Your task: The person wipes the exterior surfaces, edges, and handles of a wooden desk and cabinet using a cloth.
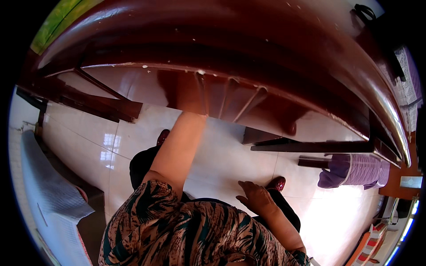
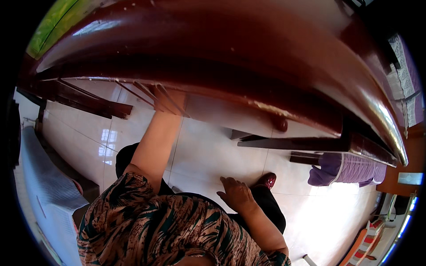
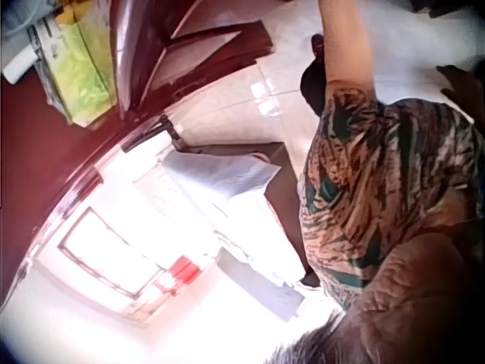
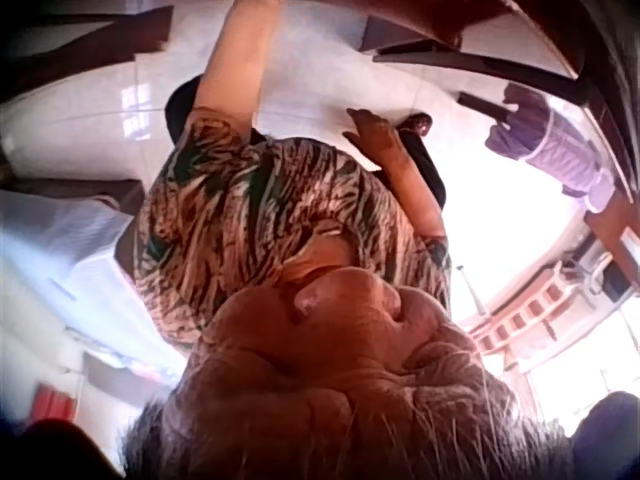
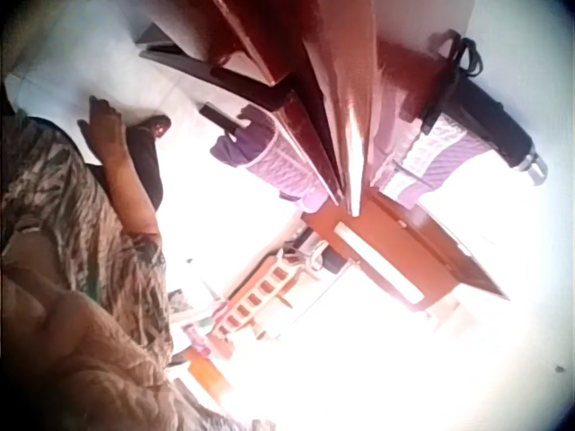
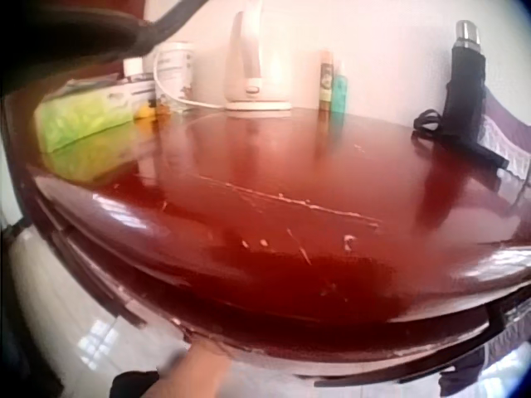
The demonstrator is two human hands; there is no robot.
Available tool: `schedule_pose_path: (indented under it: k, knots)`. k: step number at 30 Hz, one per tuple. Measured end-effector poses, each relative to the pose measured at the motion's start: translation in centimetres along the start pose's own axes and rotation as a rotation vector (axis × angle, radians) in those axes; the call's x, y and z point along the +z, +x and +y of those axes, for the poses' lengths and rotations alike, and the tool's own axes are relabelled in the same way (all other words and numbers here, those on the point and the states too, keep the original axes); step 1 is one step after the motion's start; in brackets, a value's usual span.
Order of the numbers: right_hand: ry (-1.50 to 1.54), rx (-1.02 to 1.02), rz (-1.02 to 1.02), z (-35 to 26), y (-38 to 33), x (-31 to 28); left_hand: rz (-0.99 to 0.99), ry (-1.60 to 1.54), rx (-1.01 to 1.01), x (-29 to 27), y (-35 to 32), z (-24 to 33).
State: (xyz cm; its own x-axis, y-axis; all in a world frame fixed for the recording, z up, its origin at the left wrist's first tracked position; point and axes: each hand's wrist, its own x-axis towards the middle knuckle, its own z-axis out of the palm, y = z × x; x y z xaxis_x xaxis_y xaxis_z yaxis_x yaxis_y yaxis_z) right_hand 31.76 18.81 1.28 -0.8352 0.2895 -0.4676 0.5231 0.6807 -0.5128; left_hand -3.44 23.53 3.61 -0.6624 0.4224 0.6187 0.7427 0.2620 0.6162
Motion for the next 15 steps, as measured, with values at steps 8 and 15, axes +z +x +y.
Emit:
schedule_pose_path:
  k: [8, 15]
  knots:
    - [-0.024, -0.070, 0.087, 0.4, -0.7, 0.9, -0.331, 0.452, 0.135, -2.2, 1.6, -1.5]
    - [-0.018, -0.063, 0.107, 0.7, -1.5, 1.1, -0.142, 0.341, -0.185, 1.1, -3.6, -4.9]
